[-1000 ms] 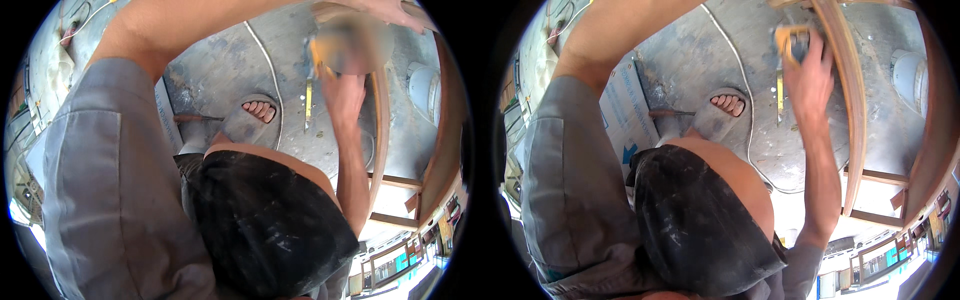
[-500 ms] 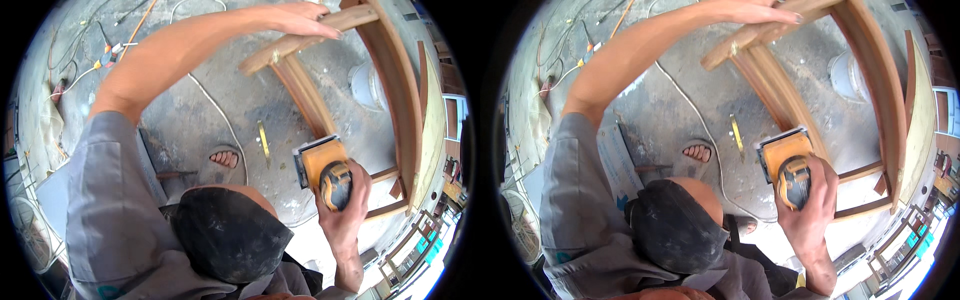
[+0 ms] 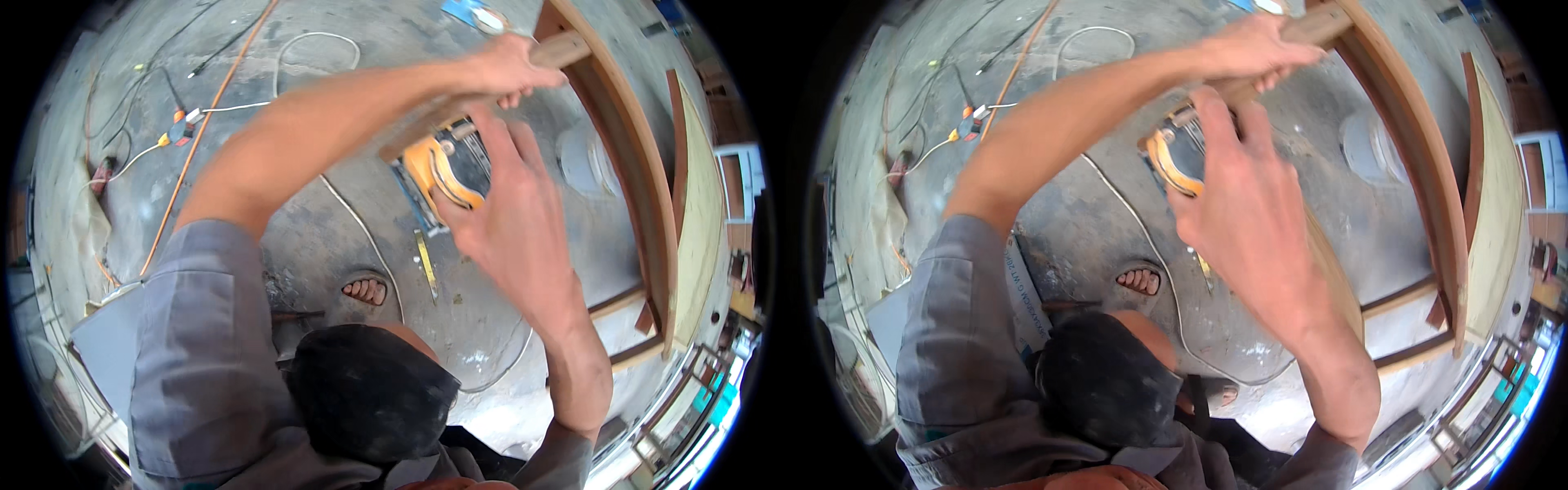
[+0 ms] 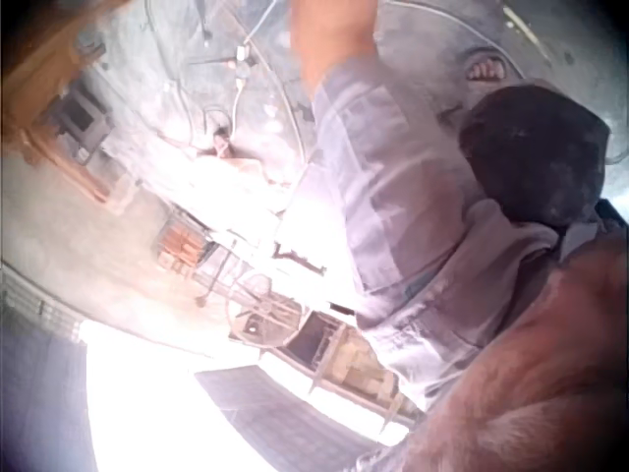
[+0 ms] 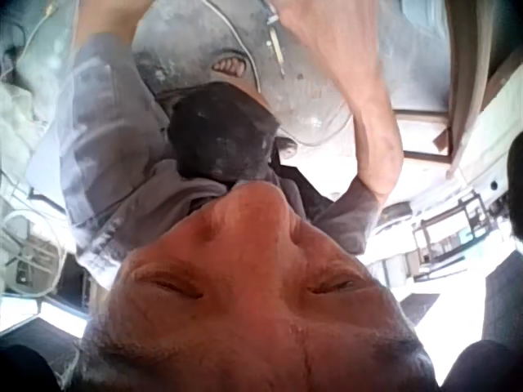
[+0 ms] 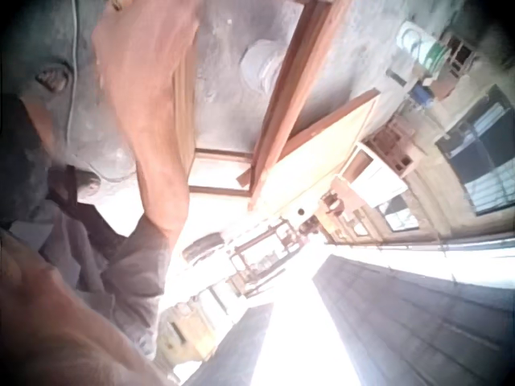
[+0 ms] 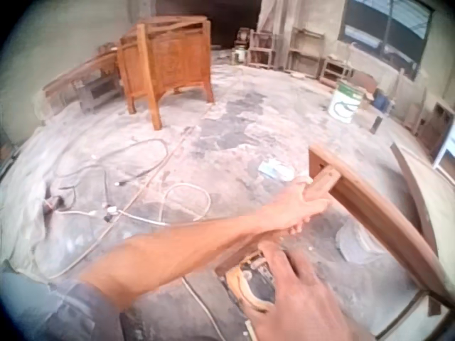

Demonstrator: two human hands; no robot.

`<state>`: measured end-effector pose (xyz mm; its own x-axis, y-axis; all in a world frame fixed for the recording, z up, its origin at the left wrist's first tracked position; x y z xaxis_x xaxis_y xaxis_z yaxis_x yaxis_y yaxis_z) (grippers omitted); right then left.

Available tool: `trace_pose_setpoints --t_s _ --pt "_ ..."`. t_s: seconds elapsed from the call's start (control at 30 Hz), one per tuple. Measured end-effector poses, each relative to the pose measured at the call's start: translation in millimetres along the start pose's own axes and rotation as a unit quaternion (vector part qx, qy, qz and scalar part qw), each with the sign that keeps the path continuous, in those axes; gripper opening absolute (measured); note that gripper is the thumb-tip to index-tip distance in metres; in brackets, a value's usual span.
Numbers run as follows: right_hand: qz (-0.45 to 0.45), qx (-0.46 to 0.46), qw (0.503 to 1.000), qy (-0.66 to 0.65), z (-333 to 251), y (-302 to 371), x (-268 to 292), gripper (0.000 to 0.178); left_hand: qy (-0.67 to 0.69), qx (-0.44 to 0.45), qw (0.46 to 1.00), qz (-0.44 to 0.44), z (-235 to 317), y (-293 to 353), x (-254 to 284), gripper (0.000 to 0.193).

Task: The person uses an electric sander to smooth the surfaces of a wooden drawer and a small wooden stool. They work on the drawer front and sides, then move to the stool, sanding the legs, seat frame, and underside.

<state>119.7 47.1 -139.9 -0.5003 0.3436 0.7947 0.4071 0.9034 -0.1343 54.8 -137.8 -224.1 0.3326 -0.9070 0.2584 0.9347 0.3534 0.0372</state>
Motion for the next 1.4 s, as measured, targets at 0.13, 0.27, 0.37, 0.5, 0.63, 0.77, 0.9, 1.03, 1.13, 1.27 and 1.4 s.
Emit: trace_pose_setpoints --t_s 0.13,0.27,0.37,0.5,0.63,0.77,0.9,1.03,1.13,1.27,1.4 --pt "0.007 -0.030 0.999 0.013 15 26 12 0.067 0.098 0.017 0.995 -0.005 -3 -3 -7 0.034" --pt "-0.002 -0.126 0.992 -0.002 37 87 48 0.070 0.081 0.018 0.996 0.015 -7 -2 -9 0.031" --pt "0.020 -0.163 0.986 0.041 59 155 73 0.075 0.075 0.032 0.996 0.039 -4 0 -10 0.029" --pt "0.039 -0.219 0.970 0.098 73 231 107 0.075 0.050 0.024 0.997 0.059 -5 -3 -9 0.029" --pt "0.053 -0.236 0.965 0.097 78 245 110 0.075 0.004 0.031 0.997 0.072 3 -3 -18 0.032" --pt "0.032 -0.166 0.984 0.056 64 167 75 0.067 -0.024 0.028 0.996 0.082 -2 4 -10 0.044" --pt "0.046 -0.079 0.995 -0.032 58 72 35 0.067 -0.028 0.026 0.996 0.081 1 2 -12 0.042" --pt "-0.046 -0.093 0.993 -0.059 68 -3 28 0.071 -0.055 0.018 0.996 0.072 3 -4 -8 0.041" --pt "-0.111 -0.172 0.977 -0.066 73 -22 31 0.076 -0.049 0.013 0.996 0.068 4 -3 -7 0.040" --pt "-0.059 -0.163 0.984 -0.044 102 29 50 0.080 -0.016 0.020 0.997 0.068 1 0 -16 0.038" --pt "0.023 -0.210 0.977 -0.018 122 138 91 0.071 -0.017 0.019 0.997 0.072 -9 3 -2 0.036"
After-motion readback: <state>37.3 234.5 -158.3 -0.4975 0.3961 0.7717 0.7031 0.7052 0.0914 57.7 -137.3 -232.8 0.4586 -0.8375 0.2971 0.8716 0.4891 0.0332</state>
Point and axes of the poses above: each hand's wrist, its own y-axis away from the middle knuckle, its own x-axis out of the back of the hand, z = x × y, the point moved 2 cm from there along -y, towards the middle knuckle, and after that the axes turned 3 degrees about z, right-handed, at the moved point
